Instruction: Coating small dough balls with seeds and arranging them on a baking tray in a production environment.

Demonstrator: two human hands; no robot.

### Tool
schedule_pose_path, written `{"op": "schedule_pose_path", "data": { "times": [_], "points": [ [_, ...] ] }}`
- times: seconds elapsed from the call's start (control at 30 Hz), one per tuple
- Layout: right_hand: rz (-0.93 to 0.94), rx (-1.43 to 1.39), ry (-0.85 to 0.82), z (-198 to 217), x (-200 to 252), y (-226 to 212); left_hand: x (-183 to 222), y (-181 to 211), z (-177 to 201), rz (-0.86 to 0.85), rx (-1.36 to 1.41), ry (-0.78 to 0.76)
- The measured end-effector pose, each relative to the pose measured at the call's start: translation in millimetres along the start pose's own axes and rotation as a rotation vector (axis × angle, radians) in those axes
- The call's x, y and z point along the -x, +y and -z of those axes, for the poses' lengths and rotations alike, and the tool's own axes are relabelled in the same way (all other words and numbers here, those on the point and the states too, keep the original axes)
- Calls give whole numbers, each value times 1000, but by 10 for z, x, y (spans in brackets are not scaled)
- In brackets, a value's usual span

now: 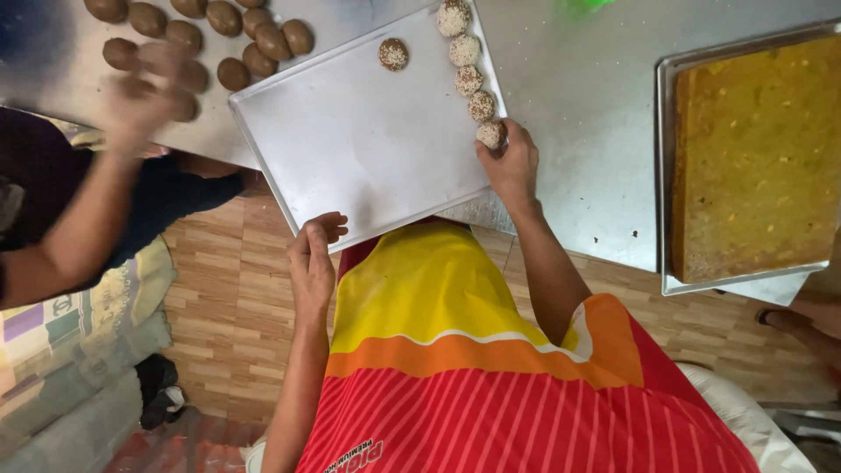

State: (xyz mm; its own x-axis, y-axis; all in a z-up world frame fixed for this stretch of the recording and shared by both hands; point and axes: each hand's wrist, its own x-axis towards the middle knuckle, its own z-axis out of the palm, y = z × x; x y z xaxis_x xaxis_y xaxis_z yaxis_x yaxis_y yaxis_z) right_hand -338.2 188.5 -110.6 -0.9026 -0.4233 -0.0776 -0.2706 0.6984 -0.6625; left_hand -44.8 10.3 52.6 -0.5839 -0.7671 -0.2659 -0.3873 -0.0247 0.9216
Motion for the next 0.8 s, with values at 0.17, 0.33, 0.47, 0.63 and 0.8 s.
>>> {"op": "schedule_pose_path", "data": {
  "times": [0.17, 0.33, 0.47, 0.63, 0.8],
  "points": [
    [-44, -12, -15, 20, 71, -74, 39, 72, 60, 35, -11, -6],
    [-49, -21, -18, 165, 138, -355, 25, -78, 179, 39, -3, -26],
    [34, -12, 87, 198, 253, -596, -19, -115, 379, 51, -9, -57],
    [189, -121, 120, -200, 266, -780, -169, -263, 749, 20, -116, -152],
    [75, -165, 37, -653, 182, -1212, -377, -484, 1145, 4, -218, -207]
  ]
}}
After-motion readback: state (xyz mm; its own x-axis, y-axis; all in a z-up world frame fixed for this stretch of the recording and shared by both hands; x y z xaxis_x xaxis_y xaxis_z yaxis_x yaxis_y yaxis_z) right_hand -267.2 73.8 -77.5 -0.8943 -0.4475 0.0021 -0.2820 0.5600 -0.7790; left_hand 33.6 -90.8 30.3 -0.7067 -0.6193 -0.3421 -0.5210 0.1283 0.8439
